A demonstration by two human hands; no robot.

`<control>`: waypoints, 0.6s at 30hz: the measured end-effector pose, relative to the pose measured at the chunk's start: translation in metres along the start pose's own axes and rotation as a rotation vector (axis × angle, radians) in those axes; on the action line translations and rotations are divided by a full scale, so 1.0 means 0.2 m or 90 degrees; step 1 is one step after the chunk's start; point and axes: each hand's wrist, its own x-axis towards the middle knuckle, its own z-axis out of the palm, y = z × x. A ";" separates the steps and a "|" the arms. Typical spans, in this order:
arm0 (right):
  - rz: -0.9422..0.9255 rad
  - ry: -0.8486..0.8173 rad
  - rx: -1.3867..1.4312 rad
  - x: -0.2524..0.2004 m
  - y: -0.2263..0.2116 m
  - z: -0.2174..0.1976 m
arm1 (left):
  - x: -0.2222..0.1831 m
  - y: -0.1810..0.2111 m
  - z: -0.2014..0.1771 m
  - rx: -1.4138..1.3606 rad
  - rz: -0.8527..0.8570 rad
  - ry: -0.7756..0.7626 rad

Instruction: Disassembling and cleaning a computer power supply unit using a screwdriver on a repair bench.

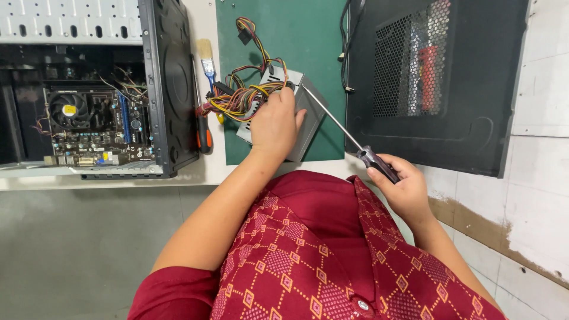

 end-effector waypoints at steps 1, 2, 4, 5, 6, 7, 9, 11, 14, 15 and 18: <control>-0.003 0.003 0.000 0.00 -0.01 0.00 | 0.00 0.00 -0.01 -0.022 -0.003 -0.011; -0.005 0.007 0.001 -0.01 -0.01 0.00 | 0.00 0.00 -0.01 -0.044 -0.005 -0.022; -0.005 0.007 -0.004 -0.01 0.01 -0.01 | 0.00 0.01 0.02 -0.074 -0.007 -0.026; -0.006 0.006 -0.007 -0.01 0.02 -0.02 | 0.00 0.01 0.03 -0.102 -0.009 -0.030; -0.006 0.006 -0.008 -0.01 0.03 -0.02 | 0.00 0.01 0.01 -0.103 -0.009 -0.030; -0.003 0.007 -0.004 -0.01 0.04 -0.02 | 0.00 0.01 -0.02 -0.097 0.003 -0.018; -0.001 0.008 -0.001 -0.02 0.06 -0.03 | 0.00 0.02 -0.03 -0.092 0.015 -0.005; 0.001 0.010 0.002 -0.03 0.06 -0.03 | -0.01 0.03 -0.01 -0.086 0.025 0.026; 0.001 0.021 0.009 -0.03 0.08 -0.02 | -0.01 0.04 0.02 -0.104 0.031 0.037; 0.001 0.023 0.008 -0.03 0.08 -0.03 | -0.01 0.05 0.02 -0.105 0.032 0.038; 0.002 0.021 0.004 -0.03 0.06 -0.04 | -0.01 0.04 0.03 -0.113 0.038 0.046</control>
